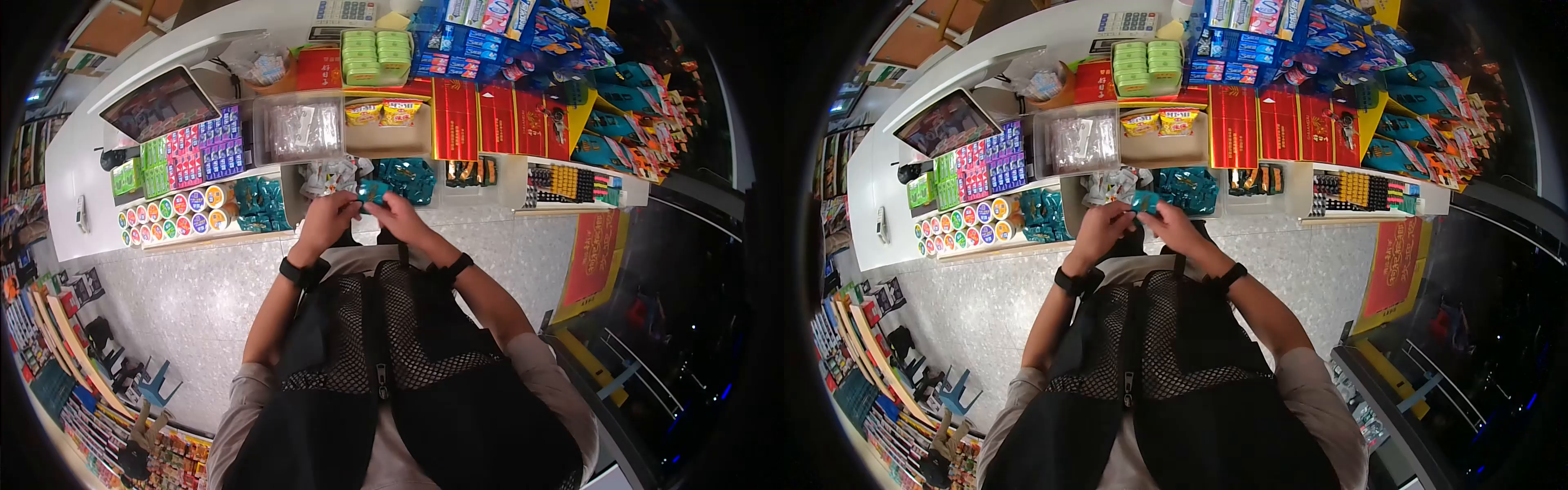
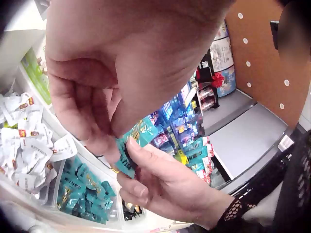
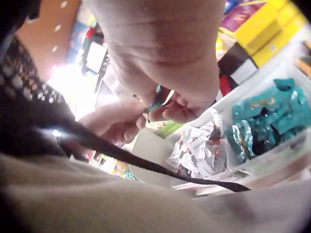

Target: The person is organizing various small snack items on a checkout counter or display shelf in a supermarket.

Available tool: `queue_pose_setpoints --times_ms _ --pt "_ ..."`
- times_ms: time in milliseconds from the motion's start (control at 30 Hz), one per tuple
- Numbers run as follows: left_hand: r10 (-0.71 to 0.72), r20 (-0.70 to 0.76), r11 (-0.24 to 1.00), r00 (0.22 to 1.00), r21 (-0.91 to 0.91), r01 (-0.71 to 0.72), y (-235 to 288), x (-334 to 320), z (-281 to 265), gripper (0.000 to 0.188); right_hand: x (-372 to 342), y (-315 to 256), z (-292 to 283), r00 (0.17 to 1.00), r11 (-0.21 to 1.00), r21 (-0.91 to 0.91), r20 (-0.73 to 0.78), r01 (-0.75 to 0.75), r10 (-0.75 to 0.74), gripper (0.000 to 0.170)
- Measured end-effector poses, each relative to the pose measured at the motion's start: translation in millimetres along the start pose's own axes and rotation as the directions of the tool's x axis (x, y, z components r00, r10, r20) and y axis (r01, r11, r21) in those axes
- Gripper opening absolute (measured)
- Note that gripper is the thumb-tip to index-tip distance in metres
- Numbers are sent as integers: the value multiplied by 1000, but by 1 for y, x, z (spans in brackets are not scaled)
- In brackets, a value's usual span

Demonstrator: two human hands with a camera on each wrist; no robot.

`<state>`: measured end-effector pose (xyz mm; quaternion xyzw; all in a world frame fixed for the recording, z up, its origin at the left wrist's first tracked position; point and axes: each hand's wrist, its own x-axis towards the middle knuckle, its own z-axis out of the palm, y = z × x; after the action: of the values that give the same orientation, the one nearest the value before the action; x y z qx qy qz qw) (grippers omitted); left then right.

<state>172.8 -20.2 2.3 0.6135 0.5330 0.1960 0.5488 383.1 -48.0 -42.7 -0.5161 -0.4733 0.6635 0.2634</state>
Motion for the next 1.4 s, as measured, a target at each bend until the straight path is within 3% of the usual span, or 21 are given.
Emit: queue_pose_setpoints --times_ms 67,167,233,300,367,433,633,967,1067,1167,1233,1300,1333,1400 --pt "-42 -56 998 998 46 45 2 -4 0 21 4 25 -23 995 999 41 -92 -35 38 31" --pt "-64 -292 964 954 230 135 -16 -22 -16 21 6 71 -61 949 980 55 -244 -193 200 35" --pt "-63 -483 906 873 339 253 -39 -40 -31 16 -1 108 -76 873 919 -169 -411 -356 263 39" --pt "-36 -618 849 785 396 351 -70 -59 -49 14 -9 109 -74 882 943 -143 -418 -300 217 40" --pt "-106 -694 802 712 363 474 -82 -75 -66 15 -15 104 -66 880 960 -120 -439 -255 179 42" --pt "-150 -655 780 741 382 495 -90 -86 -79 15 -15 93 -59 898 971 -144 -425 -188 111 42" --pt "-127 -532 737 837 515 439 -115 -89 -90 26 -5 73 -40 922 959 -226 -380 -172 76 39" --pt "-158 -535 738 830 494 459 -116 -93 -102 28 4 68 -9 937 971 -229 -348 -73 -12 33" --pt "-151 -519 684 841 560 468 -103 -94 -111 24 5 56 -4 947 975 -216 -319 -58 -15 32" --pt "-69 -579 771 812 485 412 -43 -95 -121 14 3 50 6 975 986 -163 -212 24 -59 32" --pt "-56 -580 816 813 442 372 5 -83 -116 15 -5 2 16 989 986 -132 -96 97 -110 31" --pt "32 -570 798 821 509 323 9 -72 -109 17 -9 -30 22 994 984 -154 -43 89 -97 31" --pt "31 -576 795 817 510 329 4 -75 -108 17 -8 -36 26 995 984 -149 13 95 -94 32" --pt "-174 -632 634 755 515 577 -30 -81 -104 26 -5 -31 31 983 970 -170 90 173 -160 32"
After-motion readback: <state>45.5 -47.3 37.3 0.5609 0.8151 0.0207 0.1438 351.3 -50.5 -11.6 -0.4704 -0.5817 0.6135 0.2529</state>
